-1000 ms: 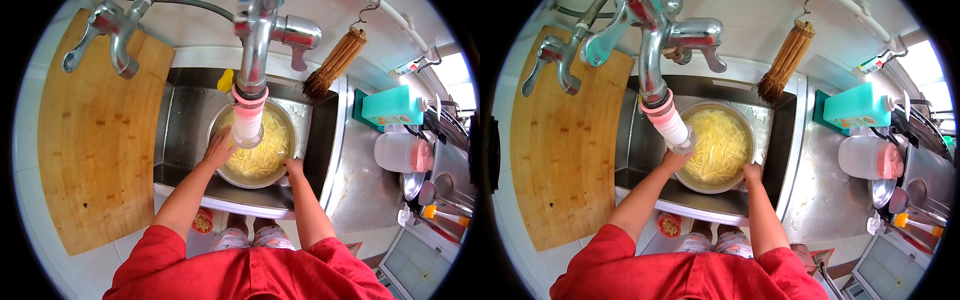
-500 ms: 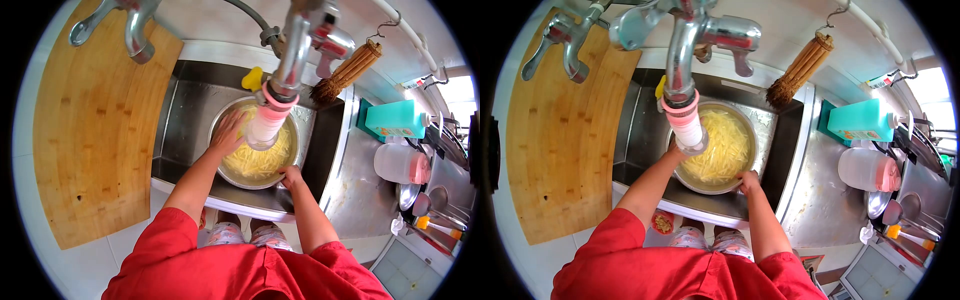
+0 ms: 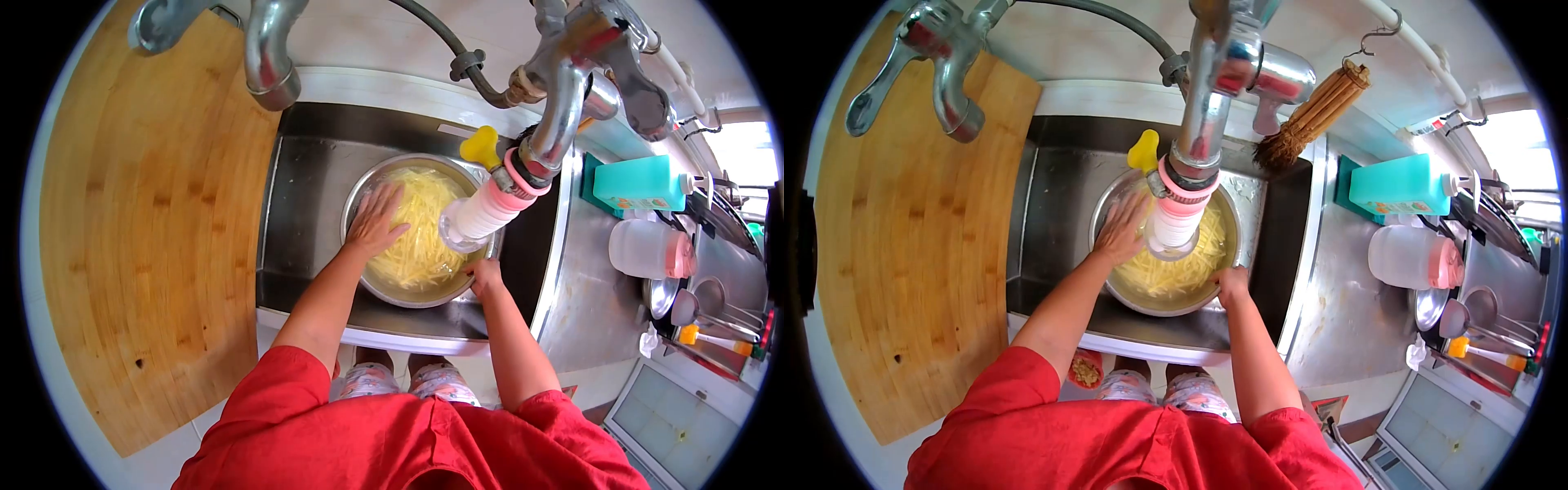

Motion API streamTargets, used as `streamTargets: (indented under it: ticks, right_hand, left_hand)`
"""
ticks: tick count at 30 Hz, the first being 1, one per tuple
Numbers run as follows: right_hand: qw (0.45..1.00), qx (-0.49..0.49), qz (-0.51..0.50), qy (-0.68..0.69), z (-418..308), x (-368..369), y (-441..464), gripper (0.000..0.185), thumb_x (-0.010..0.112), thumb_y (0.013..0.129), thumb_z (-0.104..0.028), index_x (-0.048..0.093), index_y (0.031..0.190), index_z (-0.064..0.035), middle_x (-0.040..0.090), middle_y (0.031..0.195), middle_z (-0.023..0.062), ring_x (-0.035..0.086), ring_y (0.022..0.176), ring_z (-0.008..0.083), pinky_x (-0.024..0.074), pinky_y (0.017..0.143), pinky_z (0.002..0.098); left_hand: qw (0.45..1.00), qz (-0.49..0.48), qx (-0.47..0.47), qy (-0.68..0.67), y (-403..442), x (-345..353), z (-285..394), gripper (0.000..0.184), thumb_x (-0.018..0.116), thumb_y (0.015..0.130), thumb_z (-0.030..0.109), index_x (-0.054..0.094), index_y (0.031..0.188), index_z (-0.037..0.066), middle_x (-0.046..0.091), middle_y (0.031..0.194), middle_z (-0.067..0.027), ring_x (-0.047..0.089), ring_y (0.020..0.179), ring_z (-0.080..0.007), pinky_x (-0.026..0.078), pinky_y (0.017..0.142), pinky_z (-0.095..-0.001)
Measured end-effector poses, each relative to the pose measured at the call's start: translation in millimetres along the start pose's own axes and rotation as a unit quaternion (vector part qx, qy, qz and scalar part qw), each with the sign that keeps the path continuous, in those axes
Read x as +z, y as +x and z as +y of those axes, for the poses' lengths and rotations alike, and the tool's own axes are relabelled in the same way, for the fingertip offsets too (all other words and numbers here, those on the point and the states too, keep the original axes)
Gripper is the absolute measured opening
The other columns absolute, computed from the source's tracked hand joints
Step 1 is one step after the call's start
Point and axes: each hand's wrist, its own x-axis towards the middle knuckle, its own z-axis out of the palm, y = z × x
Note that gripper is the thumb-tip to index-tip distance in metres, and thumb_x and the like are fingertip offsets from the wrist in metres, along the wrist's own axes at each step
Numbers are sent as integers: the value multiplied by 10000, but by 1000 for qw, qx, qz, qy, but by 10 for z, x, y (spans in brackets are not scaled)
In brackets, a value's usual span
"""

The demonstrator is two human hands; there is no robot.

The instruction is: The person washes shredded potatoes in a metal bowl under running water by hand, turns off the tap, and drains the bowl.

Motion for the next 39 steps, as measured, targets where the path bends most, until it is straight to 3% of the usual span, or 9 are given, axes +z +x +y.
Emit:
streamTargets:
  ticks: [5, 9, 11, 16, 22, 29, 39]
  right_hand:
    - [998, -41, 27, -33, -34, 48, 92, 421, 584, 606, 164, 517, 1021, 141, 583, 912, 220, 593, 755, 305, 495, 627, 396]
    - [997, -52, 29, -45, -141, 116, -32, 392, 582, 616, 151, 529, 1004, 128, 593, 875, 197, 602, 744, 301, 500, 620, 393]
    - [998, -51, 13, -37, -131, 87, -59, 384, 578, 621, 152, 529, 1001, 126, 594, 881, 198, 604, 744, 301, 501, 618, 389]
    - [994, -85, -70, 17, -155, 95, -218, 397, 549, 641, 156, 537, 1034, 101, 616, 923, 170, 607, 786, 267, 502, 660, 347]
    - [992, -91, -86, -21, -206, 53, -268, 440, 536, 620, 163, 553, 1051, 72, 630, 940, 131, 610, 803, 240, 499, 688, 321]
    - [988, -91, -122, 0, -257, 56, -488, 474, 523, 621, 158, 548, 1084, 63, 627, 948, 125, 607, 801, 234, 502, 700, 324]
    - [991, -54, -119, 23, -189, -2, -692, 534, 527, 625, 142, 497, 1151, 49, 600, 943, 130, 601, 802, 248, 519, 694, 337]
  left_hand:
    - [997, 71, 1, -36, -17, 59, -93, 798, 590, 861, 381, 169, 1479, 103, 179, 1524, -159, 170, 1408, -308, 156, 1141, -456]
    - [997, 66, -1, -50, 7, 71, -129, 802, 589, 865, 374, 155, 1480, 100, 173, 1524, -168, 166, 1407, -320, 177, 1137, -441]
    - [991, 50, -10, -124, 16, 58, -137, 794, 587, 870, 359, 151, 1479, 96, 172, 1521, -178, 165, 1406, -326, 194, 1135, -418]
    - [991, 51, -6, -126, 44, 56, -155, 795, 594, 866, 338, 152, 1477, 89, 175, 1517, -186, 182, 1400, -337, 222, 1125, -403]
    - [990, 54, 8, -130, 82, 65, -165, 796, 609, 854, 331, 171, 1477, 98, 203, 1507, -195, 195, 1394, -354, 238, 1118, -406]
    - [983, 20, -6, -182, 55, 84, -159, 803, 621, 843, 331, 174, 1483, 145, 225, 1500, -203, 267, 1358, -382, 285, 1094, -417]
    - [977, 11, 17, -214, -7, 73, -143, 779, 622, 846, 328, 205, 1475, 132, 283, 1477, -204, 311, 1341, -364, 299, 1086, -386]
